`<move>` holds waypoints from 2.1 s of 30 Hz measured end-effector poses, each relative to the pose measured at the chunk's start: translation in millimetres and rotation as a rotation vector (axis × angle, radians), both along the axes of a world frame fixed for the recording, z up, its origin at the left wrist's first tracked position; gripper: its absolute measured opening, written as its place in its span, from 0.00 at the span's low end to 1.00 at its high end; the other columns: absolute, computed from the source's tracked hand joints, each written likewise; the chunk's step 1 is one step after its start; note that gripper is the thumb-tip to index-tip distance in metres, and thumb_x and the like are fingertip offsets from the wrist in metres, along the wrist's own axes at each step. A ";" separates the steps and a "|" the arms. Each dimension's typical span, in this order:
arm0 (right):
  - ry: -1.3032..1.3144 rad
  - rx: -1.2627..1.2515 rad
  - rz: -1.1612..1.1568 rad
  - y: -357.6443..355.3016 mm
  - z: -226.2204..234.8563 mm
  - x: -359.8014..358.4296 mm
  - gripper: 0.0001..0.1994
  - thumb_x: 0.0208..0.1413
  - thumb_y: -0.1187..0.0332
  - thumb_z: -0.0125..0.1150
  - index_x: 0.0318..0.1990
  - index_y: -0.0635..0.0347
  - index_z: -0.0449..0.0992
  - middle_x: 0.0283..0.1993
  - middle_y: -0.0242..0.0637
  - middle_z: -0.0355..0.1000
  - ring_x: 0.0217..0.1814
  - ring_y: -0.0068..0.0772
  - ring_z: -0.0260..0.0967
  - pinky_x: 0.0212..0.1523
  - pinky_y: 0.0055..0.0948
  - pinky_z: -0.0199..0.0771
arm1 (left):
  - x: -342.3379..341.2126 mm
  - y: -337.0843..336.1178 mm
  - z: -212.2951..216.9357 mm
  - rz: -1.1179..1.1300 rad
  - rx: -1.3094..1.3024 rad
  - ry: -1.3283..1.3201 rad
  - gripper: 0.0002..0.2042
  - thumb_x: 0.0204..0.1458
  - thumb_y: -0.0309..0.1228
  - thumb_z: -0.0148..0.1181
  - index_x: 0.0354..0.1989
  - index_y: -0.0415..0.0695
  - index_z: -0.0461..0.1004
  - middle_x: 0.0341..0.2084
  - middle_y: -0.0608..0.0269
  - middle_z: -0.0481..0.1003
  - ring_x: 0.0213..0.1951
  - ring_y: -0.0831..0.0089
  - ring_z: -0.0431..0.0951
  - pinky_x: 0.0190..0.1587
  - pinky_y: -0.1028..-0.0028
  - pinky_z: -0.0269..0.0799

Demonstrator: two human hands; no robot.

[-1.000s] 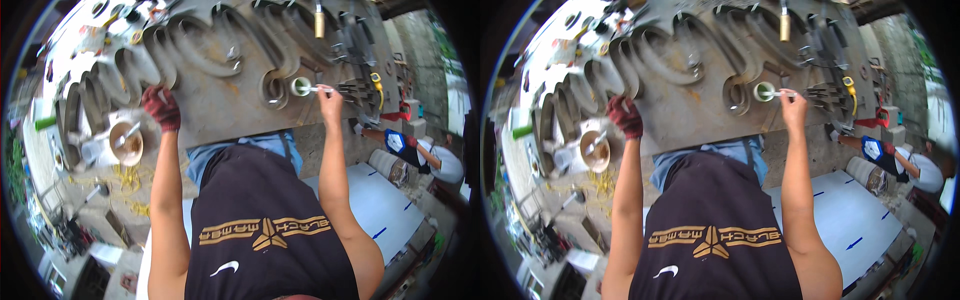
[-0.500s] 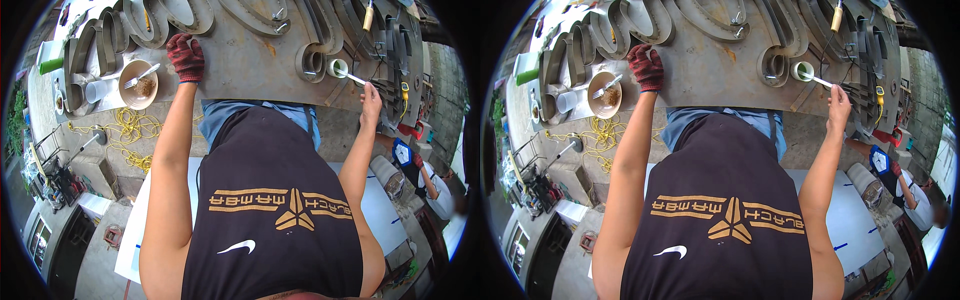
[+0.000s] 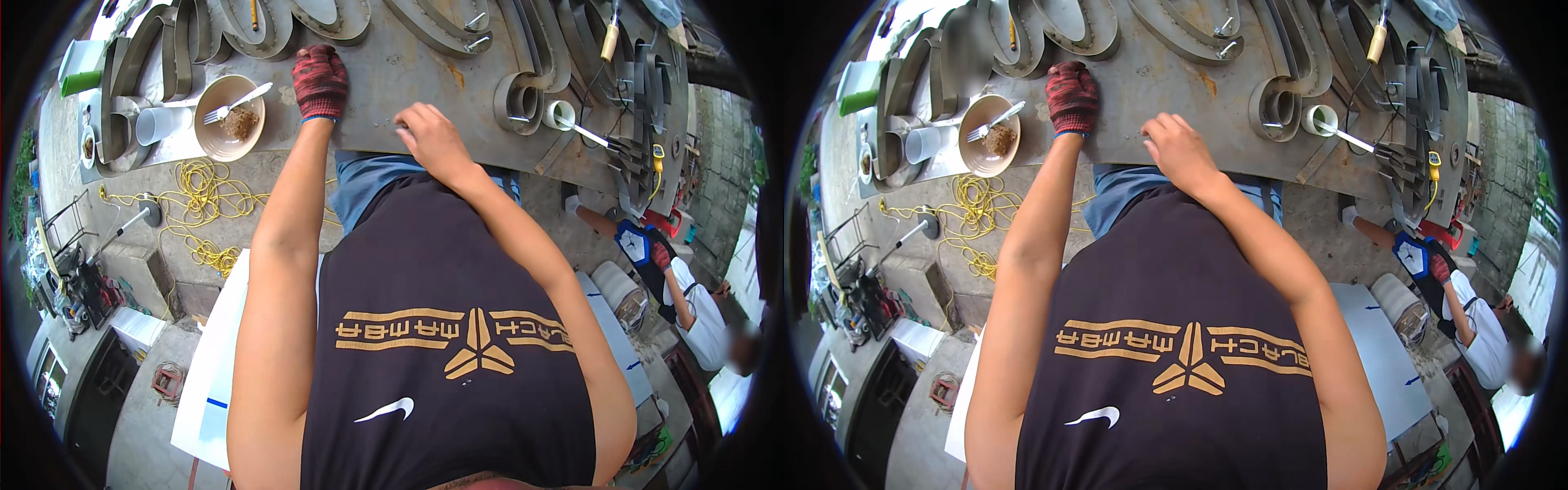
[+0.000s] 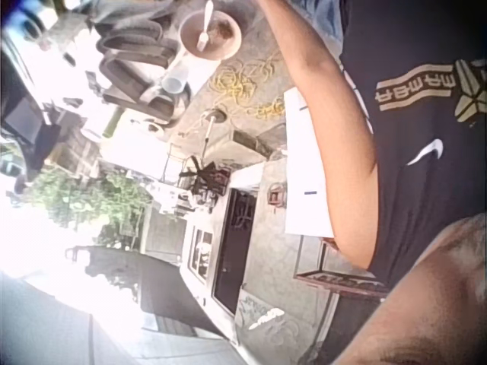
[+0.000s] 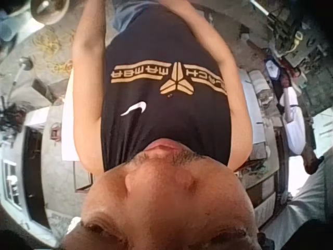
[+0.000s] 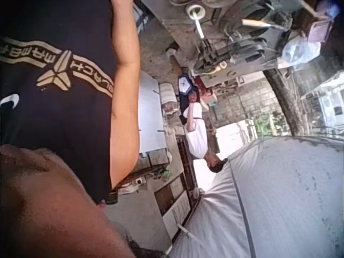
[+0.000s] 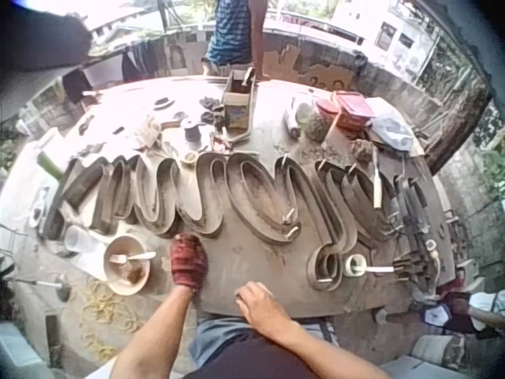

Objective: The recorder is assembling large metal letter signs, applying components and using a soldering tool to finish the letters.

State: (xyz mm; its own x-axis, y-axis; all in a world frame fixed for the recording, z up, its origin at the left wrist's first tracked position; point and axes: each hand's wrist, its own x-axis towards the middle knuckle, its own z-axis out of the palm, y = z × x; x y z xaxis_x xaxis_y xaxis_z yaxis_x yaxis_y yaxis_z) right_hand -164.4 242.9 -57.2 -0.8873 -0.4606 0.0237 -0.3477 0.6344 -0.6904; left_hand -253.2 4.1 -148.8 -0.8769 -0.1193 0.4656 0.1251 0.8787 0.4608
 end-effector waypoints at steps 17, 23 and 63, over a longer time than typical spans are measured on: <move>-0.064 0.119 0.100 -40.5 -31.5 -17.3 0.07 0.56 0.72 0.66 0.40 0.59 0.75 0.41 0.43 0.75 0.49 0.48 0.72 0.53 0.43 0.75 | 0.0 1.6 4.7 0.044 -0.068 -0.065 0.07 0.54 0.33 0.62 0.39 0.46 0.76 0.38 0.53 0.77 0.43 0.51 0.77 0.46 0.53 0.72; 0.040 0.270 0.171 -52.5 -32.1 -16.3 0.07 0.51 0.78 0.59 0.39 0.63 0.74 0.41 0.47 0.76 0.49 0.49 0.74 0.54 0.40 0.76 | -1.2 2.2 10.3 0.037 -0.052 -0.041 0.05 0.54 0.31 0.61 0.37 0.45 0.75 0.34 0.50 0.76 0.42 0.49 0.77 0.45 0.52 0.72; -0.193 0.316 -0.156 76.4 -37.9 -500.0 0.15 0.52 0.64 0.70 0.48 0.56 0.85 0.42 0.45 0.83 0.44 0.42 0.82 0.48 0.38 0.81 | -4.3 9.3 24.6 0.015 -0.119 -0.248 0.09 0.50 0.28 0.61 0.37 0.41 0.71 0.38 0.49 0.74 0.42 0.46 0.73 0.44 0.49 0.68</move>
State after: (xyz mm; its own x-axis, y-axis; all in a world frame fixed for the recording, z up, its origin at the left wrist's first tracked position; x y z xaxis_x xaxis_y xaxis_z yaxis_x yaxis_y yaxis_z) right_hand -664.4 319.3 -95.0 -0.9213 -0.2780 -0.2719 -0.1136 0.8611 -0.4956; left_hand -257.5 13.4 -124.2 -0.9644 -0.0910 0.2483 0.0074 0.9293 0.3693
